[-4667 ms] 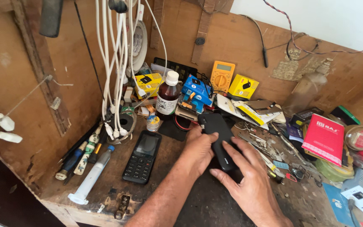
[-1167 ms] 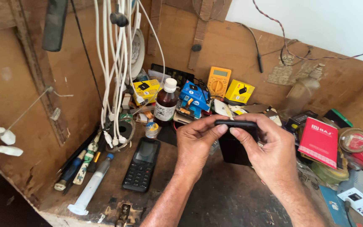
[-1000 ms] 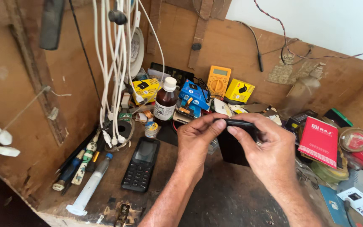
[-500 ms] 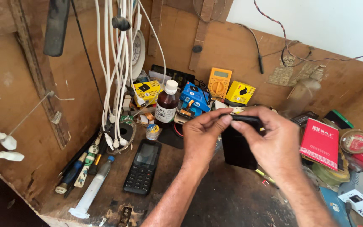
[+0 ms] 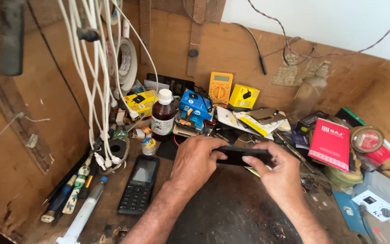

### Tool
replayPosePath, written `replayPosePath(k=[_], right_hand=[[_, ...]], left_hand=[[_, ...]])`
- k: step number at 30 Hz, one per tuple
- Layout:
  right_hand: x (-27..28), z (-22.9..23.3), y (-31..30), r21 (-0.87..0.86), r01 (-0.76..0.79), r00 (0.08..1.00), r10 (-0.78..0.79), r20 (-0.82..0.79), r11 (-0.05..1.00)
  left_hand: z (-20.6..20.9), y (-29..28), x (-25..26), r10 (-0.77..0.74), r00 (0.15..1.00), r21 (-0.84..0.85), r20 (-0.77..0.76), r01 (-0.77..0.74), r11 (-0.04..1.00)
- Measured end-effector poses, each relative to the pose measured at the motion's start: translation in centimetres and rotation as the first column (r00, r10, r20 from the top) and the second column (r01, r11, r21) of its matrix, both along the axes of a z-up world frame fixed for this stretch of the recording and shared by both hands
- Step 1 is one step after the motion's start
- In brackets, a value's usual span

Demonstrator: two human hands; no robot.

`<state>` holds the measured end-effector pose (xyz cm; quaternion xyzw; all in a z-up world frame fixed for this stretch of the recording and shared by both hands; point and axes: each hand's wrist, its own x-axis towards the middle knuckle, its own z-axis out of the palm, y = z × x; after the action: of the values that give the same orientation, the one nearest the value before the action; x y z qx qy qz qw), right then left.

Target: The person uses a screwdriver to remove screws from the back of a disassembled smartphone. They then apply a small piece of white tape to the device's internal components and reassemble the phone by snapping the back cover into place.

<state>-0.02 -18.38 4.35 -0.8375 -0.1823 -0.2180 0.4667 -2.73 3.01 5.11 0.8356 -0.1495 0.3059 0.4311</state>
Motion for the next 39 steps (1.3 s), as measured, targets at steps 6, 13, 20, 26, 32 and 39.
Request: replayPosePath(k=[6,13,20,26,32,39], right_hand=[[-0.9,-0.7,0.3,-0.141,0.04,0.99,-0.021,0.136,0.989],[-2.5,0.4,2.1,-0.229,0.008,0.956,0.06,0.286,0.973],[-2.5,0.9,2.6,-0.233,0.096,0.977,-0.046,0.21,0.968],[-2.4,0.1,2.1,-0.212,0.064,0.968,-0.009,0.252,0.975],[-1.9,-0.2,2.0,-0.194,0.038,0.956,0.02,0.292,0.98],[-1.9,-0.4,2.1,-0.189,0.04,0.963,0.013,0.269,0.981]], left_hand=[[-0.8,0.0,0.1,-0.11,0.987,0.007,0.121,0.11,0.994],[-1.0,-0.2,-0.1,-0.121,0.983,0.04,0.136,0.117,0.992],[-0.9,-0.8,0.2,-0.058,0.983,0.038,0.173,0.052,0.998],[-0.5,-0.2,-0.4,-0.031,0.997,-0.182,0.075,0.044,0.982],[-0.6,0.9,-0.4,-0.063,0.997,-0.262,-0.048,0.048,0.964],[-1.2,1.3,-0.2,-0.118,0.978,-0.328,-0.17,0.057,0.943]])
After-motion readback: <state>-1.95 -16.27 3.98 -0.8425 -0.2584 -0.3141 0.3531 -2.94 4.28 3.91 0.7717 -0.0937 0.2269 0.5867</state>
